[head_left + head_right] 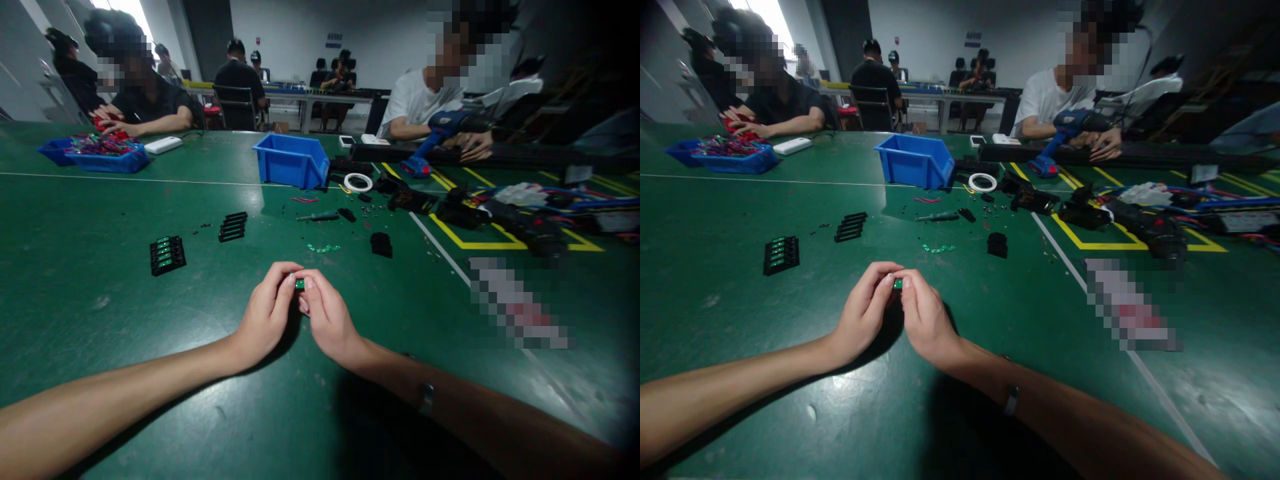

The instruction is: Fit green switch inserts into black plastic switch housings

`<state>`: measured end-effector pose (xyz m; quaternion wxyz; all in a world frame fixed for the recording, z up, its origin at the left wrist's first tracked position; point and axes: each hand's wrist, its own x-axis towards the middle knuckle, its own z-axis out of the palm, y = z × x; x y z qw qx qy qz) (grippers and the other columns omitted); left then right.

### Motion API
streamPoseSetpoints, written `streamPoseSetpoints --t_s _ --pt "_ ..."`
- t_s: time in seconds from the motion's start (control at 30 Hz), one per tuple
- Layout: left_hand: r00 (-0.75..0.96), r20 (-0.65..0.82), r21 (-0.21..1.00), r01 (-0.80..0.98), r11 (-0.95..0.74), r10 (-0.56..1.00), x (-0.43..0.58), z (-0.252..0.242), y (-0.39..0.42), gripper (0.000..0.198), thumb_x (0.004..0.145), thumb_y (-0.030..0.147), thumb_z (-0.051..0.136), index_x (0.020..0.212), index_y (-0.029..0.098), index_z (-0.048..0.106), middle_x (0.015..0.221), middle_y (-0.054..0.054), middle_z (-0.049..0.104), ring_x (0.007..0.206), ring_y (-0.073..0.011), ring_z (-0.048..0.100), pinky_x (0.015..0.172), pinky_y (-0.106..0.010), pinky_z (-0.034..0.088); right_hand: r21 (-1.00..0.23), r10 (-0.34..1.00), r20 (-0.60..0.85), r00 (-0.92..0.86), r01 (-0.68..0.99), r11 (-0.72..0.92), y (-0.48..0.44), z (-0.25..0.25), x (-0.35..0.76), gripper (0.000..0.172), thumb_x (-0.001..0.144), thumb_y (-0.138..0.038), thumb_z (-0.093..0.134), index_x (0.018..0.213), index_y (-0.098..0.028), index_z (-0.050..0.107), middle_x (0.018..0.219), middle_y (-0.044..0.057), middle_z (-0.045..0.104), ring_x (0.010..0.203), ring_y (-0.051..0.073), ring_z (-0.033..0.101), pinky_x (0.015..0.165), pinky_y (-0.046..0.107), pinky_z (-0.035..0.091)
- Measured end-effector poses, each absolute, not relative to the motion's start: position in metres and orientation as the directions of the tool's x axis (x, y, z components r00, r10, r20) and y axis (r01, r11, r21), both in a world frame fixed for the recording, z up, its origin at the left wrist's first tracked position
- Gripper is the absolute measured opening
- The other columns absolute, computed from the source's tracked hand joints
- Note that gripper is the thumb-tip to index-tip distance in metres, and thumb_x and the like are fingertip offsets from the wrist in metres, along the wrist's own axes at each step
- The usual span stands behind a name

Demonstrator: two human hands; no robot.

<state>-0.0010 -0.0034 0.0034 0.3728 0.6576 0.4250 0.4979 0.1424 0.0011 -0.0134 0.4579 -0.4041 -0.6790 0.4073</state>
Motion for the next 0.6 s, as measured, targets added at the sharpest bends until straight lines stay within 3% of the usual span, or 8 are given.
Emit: streamPoseSetpoints --t_s 0.6 --pt "0.178 0.278 0.947 0.111 -0.3 0.944 -0.003 0.0054 -0.0049 0.027 0.106 0.036 0.043 0.12 0.019 0.058 0.098 -0.004 0.063 0.077 -0.0143 0.057 0.07 -0.026 0.047 -0.931 0.91 0.281 -0.305 0.142 0.336 0.0003 -0.0066 0.1469 0.033 0.11 -0.038 0.032 0.12 -0.021 0.058 0.071 0.0 0.047 0.074 0.019 0.057 0.065 0.03 0.045"
